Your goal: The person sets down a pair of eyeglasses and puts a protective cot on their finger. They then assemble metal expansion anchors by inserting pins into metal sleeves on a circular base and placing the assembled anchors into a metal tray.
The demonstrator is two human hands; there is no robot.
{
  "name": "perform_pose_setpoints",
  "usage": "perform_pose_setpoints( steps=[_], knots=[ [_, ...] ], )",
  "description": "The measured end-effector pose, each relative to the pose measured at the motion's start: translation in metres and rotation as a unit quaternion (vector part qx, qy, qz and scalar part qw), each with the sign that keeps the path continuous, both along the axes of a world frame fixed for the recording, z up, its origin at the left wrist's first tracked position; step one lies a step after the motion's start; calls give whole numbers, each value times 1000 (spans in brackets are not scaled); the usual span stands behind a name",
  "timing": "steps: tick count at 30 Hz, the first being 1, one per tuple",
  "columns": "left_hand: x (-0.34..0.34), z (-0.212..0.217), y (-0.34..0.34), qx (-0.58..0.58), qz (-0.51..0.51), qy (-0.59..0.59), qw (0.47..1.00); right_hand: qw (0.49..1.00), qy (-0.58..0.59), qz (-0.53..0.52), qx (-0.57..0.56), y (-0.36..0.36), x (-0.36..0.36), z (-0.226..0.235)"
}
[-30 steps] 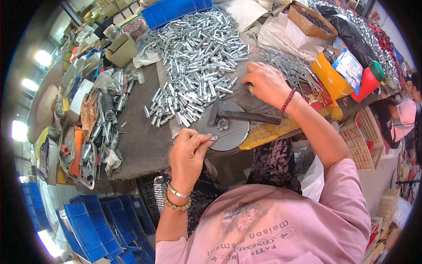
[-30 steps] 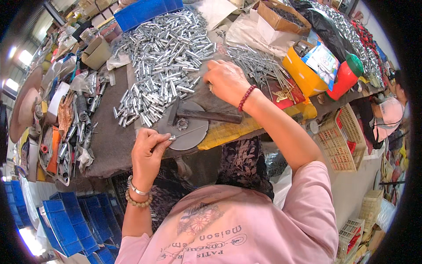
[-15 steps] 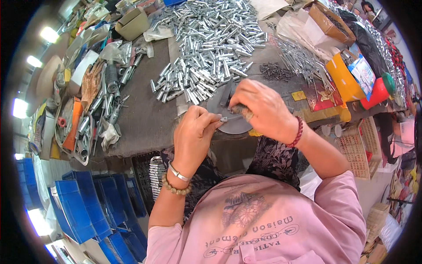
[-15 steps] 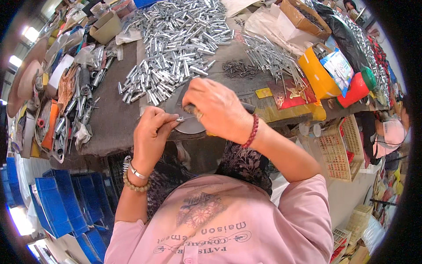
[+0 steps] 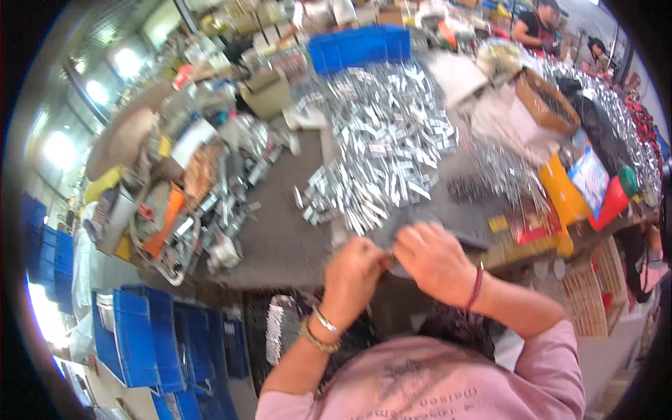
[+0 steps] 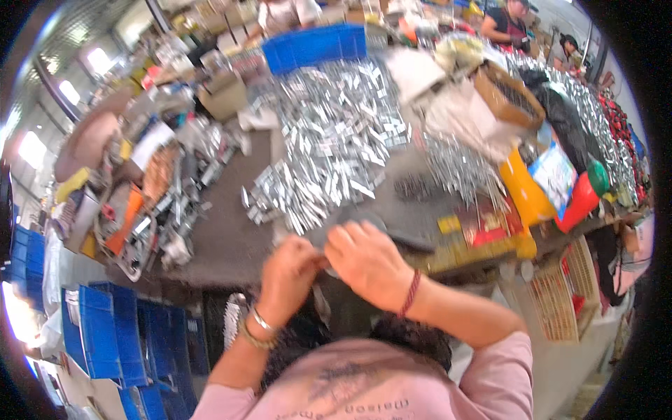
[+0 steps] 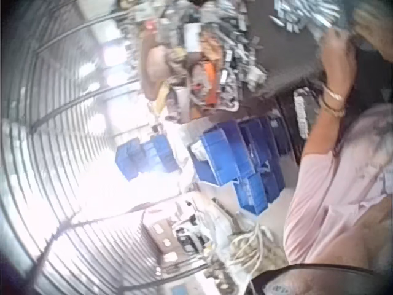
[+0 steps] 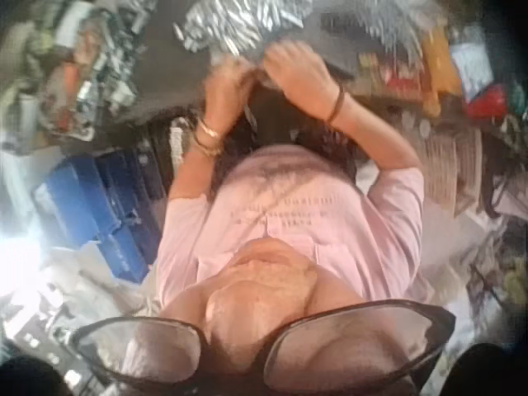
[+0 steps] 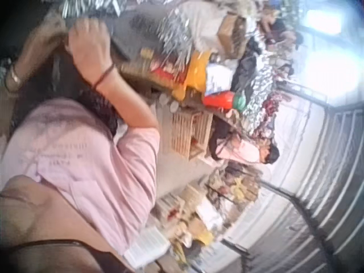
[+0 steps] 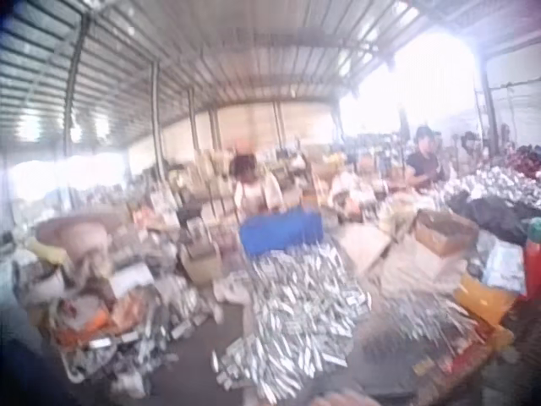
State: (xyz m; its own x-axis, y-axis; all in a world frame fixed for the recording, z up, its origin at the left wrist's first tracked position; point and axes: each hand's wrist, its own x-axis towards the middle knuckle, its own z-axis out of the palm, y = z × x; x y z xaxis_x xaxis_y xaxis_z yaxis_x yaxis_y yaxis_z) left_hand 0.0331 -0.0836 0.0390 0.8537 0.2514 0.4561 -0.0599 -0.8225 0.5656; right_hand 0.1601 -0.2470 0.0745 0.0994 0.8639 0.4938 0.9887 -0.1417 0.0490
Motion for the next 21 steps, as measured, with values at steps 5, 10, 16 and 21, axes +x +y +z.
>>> perform_pose_setpoints(
  steps=[5,10,16,21],
  knots=[
    [-2,4,-6,-25,-10,-13,1000,1000,15,-10,17,-4,-8,-4],
    [-4,9,-8,-24,-2,-2,1000,990,127,-48,25,-26,1,12],
    [-7,9,-13,-68,-18,9,997,981,117,-144,-49,-55,30,7],
    [-4,6,1,-13,-19,28,999,975,179,-99,83,-54,25,8]
  ],
)
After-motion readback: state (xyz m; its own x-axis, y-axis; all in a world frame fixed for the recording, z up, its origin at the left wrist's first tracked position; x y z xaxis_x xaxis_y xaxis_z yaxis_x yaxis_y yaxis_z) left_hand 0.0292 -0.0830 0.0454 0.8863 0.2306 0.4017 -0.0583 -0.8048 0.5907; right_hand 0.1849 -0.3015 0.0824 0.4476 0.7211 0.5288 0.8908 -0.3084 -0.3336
